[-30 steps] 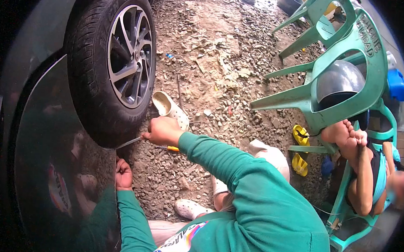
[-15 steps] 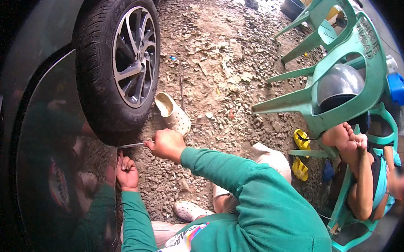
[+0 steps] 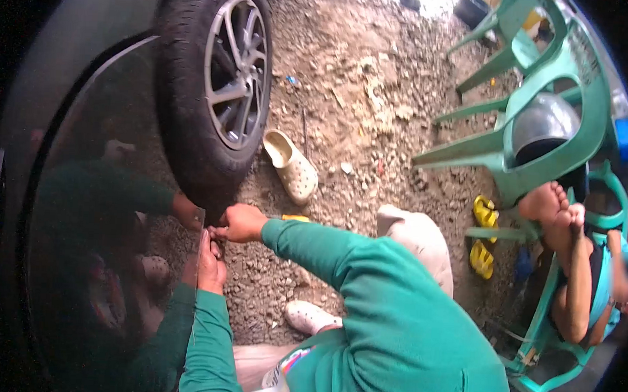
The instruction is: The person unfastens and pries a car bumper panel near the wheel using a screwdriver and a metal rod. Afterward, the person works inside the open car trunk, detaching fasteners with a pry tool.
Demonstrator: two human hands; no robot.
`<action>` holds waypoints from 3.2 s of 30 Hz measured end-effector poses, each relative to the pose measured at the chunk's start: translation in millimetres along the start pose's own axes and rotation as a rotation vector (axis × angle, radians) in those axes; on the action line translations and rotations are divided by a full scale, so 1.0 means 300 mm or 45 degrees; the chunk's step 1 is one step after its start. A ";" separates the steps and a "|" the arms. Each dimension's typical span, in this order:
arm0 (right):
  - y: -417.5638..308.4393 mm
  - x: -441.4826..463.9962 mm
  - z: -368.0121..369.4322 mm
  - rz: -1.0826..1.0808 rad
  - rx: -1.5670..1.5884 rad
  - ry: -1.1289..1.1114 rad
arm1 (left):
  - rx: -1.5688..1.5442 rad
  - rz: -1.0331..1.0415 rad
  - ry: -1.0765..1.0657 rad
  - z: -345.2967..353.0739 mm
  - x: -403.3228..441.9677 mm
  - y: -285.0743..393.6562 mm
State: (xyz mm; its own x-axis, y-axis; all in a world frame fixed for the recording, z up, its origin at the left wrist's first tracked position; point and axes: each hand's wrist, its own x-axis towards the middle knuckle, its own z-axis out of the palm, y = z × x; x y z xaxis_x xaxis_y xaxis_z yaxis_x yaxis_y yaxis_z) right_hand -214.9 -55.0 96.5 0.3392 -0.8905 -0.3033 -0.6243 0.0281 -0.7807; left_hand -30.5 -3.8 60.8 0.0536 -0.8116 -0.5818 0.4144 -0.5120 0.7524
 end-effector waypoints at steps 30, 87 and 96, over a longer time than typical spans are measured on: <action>0.235 -0.191 0.065 0.406 0.828 0.210 | -1.513 -0.384 -0.486 -0.083 0.218 -0.098; 0.254 -0.198 0.066 0.354 0.842 0.205 | -1.213 -0.257 -0.263 0.007 0.123 -0.039; 0.283 -0.203 0.166 0.366 0.867 0.181 | -1.153 -0.185 -0.144 0.038 0.098 -0.025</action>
State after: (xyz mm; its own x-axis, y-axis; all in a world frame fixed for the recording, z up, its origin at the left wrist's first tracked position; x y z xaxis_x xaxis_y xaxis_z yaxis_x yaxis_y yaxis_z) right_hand -253.6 24.0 21.5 0.1054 -0.8544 -0.5088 -0.0857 0.5019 -0.8607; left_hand -42.6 -27.1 41.4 -0.1243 -0.8036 -0.5821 0.9650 -0.2343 0.1175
